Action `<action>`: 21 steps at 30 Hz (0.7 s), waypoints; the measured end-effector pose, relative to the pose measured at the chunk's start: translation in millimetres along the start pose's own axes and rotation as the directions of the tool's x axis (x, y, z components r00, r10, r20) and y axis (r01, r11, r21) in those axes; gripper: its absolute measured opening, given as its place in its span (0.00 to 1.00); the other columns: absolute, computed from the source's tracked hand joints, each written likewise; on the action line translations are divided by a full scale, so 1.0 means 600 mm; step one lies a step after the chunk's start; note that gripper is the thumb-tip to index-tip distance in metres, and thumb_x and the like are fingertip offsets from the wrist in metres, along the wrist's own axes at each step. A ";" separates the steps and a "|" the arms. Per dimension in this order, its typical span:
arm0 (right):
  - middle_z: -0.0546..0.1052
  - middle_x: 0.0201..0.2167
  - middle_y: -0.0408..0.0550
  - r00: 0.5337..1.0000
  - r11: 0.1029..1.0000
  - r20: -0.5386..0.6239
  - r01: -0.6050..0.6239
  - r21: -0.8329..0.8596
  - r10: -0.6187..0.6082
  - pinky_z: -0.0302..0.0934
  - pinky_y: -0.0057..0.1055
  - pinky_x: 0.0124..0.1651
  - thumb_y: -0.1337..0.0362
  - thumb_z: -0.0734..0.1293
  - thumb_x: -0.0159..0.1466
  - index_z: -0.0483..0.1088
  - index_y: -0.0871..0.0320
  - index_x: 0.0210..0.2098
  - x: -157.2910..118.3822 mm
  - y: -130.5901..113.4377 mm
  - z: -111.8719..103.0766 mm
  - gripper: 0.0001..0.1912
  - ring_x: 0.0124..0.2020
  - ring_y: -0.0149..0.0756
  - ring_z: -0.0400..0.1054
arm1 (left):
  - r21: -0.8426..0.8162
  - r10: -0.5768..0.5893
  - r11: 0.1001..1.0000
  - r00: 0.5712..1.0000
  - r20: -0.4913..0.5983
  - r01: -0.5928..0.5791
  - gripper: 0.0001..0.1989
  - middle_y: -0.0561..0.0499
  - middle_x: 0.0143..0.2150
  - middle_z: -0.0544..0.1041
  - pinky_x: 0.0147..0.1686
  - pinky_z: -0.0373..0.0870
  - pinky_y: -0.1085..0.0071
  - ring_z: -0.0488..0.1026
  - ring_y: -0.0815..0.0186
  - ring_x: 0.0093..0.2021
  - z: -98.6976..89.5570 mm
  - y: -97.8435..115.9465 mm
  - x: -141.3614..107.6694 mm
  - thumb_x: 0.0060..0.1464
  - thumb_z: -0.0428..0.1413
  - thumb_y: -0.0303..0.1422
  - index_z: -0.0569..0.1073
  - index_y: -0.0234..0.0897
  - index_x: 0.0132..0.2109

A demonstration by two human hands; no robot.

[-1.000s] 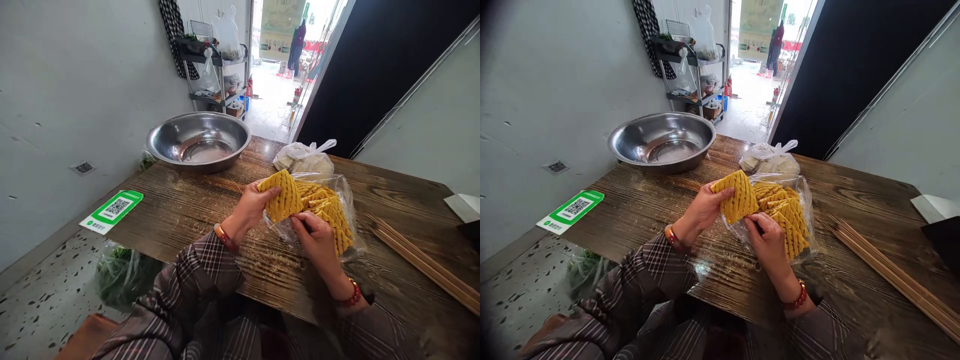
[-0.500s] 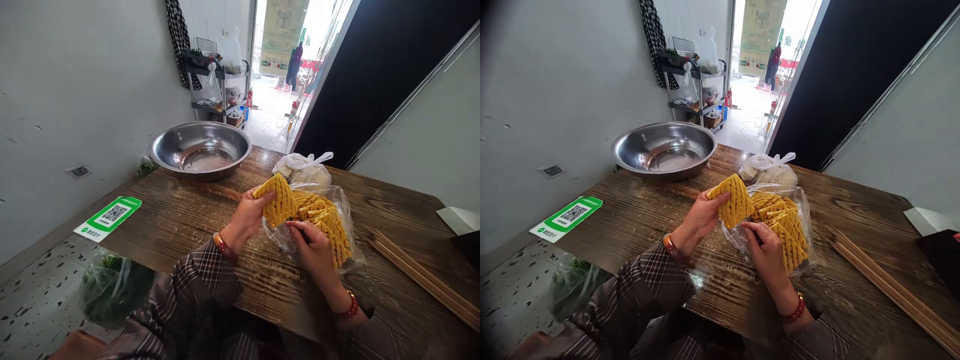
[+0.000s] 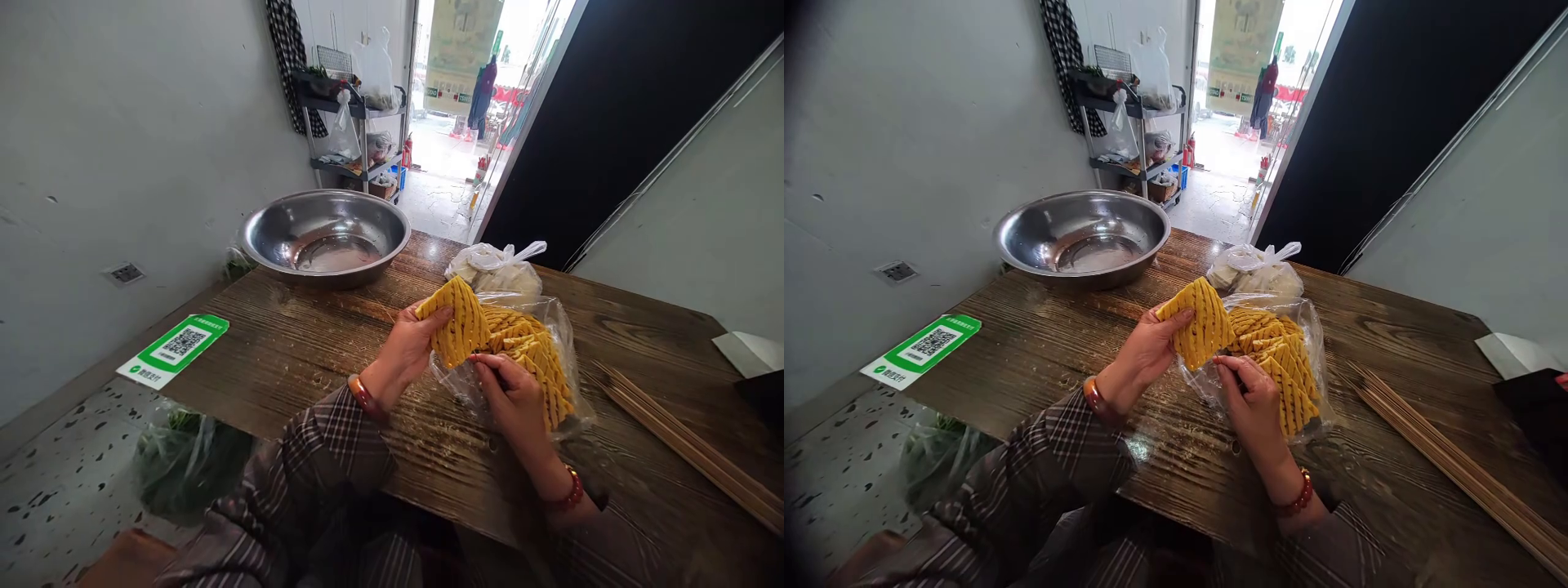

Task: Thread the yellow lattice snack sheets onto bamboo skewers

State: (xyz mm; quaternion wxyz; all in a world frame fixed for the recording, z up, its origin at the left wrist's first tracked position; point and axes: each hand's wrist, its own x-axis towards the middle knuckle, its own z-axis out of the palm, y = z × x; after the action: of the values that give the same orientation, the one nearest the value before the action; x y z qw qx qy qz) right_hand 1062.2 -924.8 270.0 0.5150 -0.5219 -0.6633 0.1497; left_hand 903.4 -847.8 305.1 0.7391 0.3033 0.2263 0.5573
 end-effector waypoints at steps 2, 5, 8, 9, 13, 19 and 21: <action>0.83 0.37 0.46 1.000 1.000 0.004 0.002 -0.001 -0.002 0.70 0.36 0.45 0.63 0.66 0.67 0.79 0.53 0.39 0.001 0.000 -0.001 0.08 0.39 0.37 0.77 | 0.001 -0.008 1.000 1.000 -0.002 0.008 0.19 0.48 0.38 0.83 0.43 0.73 0.69 0.79 0.64 0.37 0.000 0.000 -0.001 0.40 0.72 0.31 0.81 0.33 0.42; 0.83 0.37 0.45 1.000 1.000 0.013 -0.002 0.005 0.002 0.70 0.36 0.45 0.63 0.66 0.67 0.79 0.52 0.39 0.001 -0.001 -0.002 0.08 0.39 0.37 0.77 | 0.000 -0.016 1.000 1.000 0.004 0.016 0.19 0.47 0.38 0.83 0.43 0.73 0.69 0.79 0.64 0.38 0.003 0.004 -0.003 0.40 0.72 0.31 0.81 0.32 0.42; 0.83 0.38 0.45 1.000 1.000 0.025 0.001 0.017 -0.001 0.69 0.36 0.46 0.63 0.66 0.67 0.79 0.52 0.39 0.001 -0.002 -0.003 0.08 0.40 0.37 0.77 | -0.006 0.004 1.000 1.000 0.006 -0.004 0.18 0.47 0.39 0.83 0.44 0.73 0.69 0.79 0.64 0.38 0.006 0.011 -0.004 0.41 0.71 0.31 0.81 0.32 0.41; 0.83 0.38 0.45 1.000 1.000 0.029 0.004 0.021 -0.005 0.69 0.36 0.46 0.63 0.66 0.67 0.79 0.52 0.39 0.002 -0.002 -0.003 0.08 0.40 0.37 0.77 | -0.008 0.011 1.000 1.000 0.003 -0.011 0.18 0.47 0.39 0.83 0.43 0.73 0.69 0.79 0.65 0.37 0.006 0.012 -0.004 0.41 0.71 0.31 0.81 0.32 0.41; 0.83 0.38 0.46 0.999 1.000 0.033 0.013 0.025 -0.014 0.69 0.35 0.46 0.64 0.66 0.68 0.79 0.52 0.39 0.003 -0.001 -0.004 0.08 0.40 0.37 0.77 | -0.011 0.020 1.000 1.000 -0.006 -0.020 0.17 0.48 0.38 0.83 0.42 0.73 0.71 0.78 0.66 0.36 0.006 0.011 -0.001 0.40 0.72 0.31 0.81 0.32 0.40; 0.82 0.37 0.46 1.000 1.000 0.017 0.010 0.009 -0.010 0.70 0.35 0.44 0.63 0.66 0.67 0.79 0.53 0.39 0.004 -0.002 -0.005 0.08 0.38 0.37 0.76 | 0.001 0.005 1.000 1.000 -0.001 -0.005 0.17 0.47 0.40 0.83 0.44 0.72 0.69 0.79 0.64 0.38 0.003 0.004 -0.001 0.42 0.71 0.32 0.81 0.33 0.41; 0.82 0.36 0.46 1.000 1.000 0.018 0.006 0.007 -0.006 0.70 0.35 0.44 0.63 0.66 0.67 0.79 0.53 0.39 0.005 -0.002 -0.005 0.08 0.38 0.37 0.76 | 0.006 -0.005 1.000 1.000 -0.006 0.005 0.17 0.47 0.40 0.83 0.43 0.72 0.69 0.79 0.64 0.38 0.004 0.005 -0.003 0.42 0.71 0.32 0.81 0.33 0.41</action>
State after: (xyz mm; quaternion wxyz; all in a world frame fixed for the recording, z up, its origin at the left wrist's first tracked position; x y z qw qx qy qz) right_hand 1064.6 -923.7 273.9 0.5112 -0.5168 -0.6690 0.1553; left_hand 902.7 -849.3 308.8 0.7389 0.3036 0.2309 0.5555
